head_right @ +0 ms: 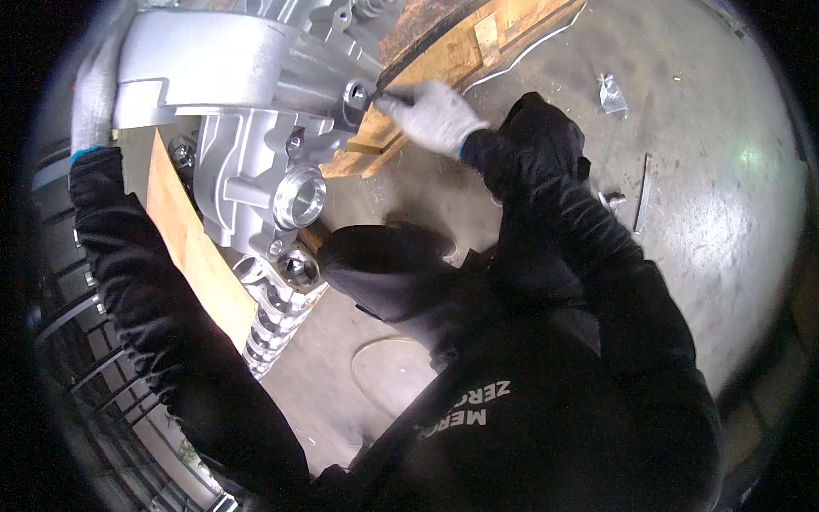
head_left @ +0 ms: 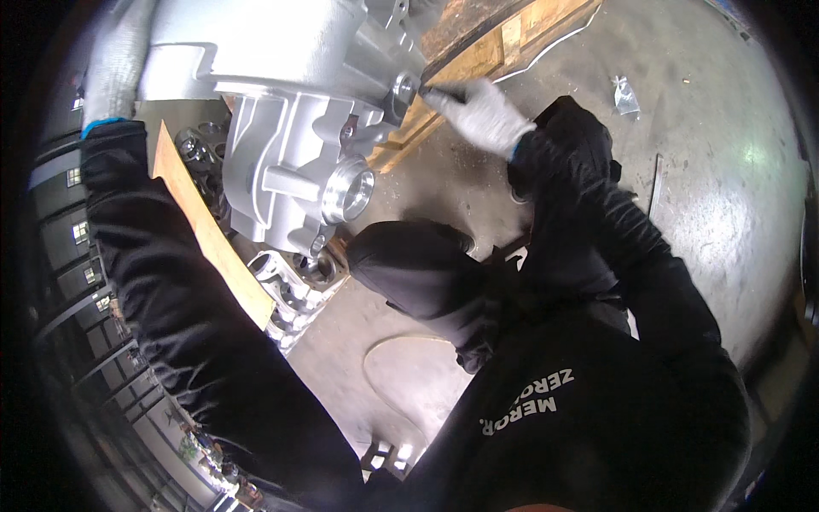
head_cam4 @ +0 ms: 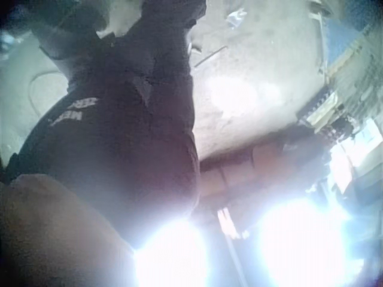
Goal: The person deburrs and smooths a large silver metal casting on a wooden workbench using a metal file and a sanding block. They repeatedly turn the part to access different edges and surfaces, then switch to a sanding block to finish the surfaces.
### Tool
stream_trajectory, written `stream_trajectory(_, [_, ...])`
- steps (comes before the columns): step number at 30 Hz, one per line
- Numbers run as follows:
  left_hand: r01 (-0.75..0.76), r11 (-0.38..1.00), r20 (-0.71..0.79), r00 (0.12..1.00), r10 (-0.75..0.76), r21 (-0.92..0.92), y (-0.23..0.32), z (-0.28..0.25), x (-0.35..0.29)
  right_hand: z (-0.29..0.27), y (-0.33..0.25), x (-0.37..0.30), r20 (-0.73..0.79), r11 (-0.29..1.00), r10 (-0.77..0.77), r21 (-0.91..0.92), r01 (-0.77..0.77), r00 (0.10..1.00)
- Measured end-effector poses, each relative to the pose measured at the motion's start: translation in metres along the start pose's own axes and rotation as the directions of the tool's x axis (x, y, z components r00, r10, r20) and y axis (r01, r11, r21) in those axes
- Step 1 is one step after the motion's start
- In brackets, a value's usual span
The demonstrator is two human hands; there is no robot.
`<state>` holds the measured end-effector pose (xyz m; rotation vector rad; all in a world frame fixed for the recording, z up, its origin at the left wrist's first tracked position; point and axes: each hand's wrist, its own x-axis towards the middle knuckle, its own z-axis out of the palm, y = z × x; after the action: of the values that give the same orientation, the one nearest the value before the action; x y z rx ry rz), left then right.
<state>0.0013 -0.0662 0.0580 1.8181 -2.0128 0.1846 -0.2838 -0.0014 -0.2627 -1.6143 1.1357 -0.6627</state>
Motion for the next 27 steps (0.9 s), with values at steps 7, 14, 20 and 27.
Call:
stream_trajectory(7, [-0.033, 0.977, -0.069, 0.996, 0.048, 0.208, -0.027, -0.007, -0.012, -0.005, -0.021, -0.012, -0.043, 0.961, -0.265, -0.1, 0.26, 0.963])
stream_trajectory(14, [-0.06, 0.992, -0.189, 0.979, 0.08, 0.11, -0.021, 0.016, -0.005, -0.108, -0.019, 0.047, -0.296, 0.77, -0.506, -0.58, 0.268, 0.81])
stream_trajectory(20, [0.028, 0.999, -0.188, 0.982, -0.024, 0.019, -0.009, 0.012, -0.013, -0.128, -0.011, 0.09, -0.194, 0.568, -0.64, -0.771, 0.288, 0.743])
stream_trajectory(27, [0.167, 0.972, -0.115, 0.982, -0.149, 0.167, 0.016, 0.013, -0.015, -0.091, -0.016, 0.063, -0.298, 0.746, -0.418, -0.651, 0.138, 0.858])
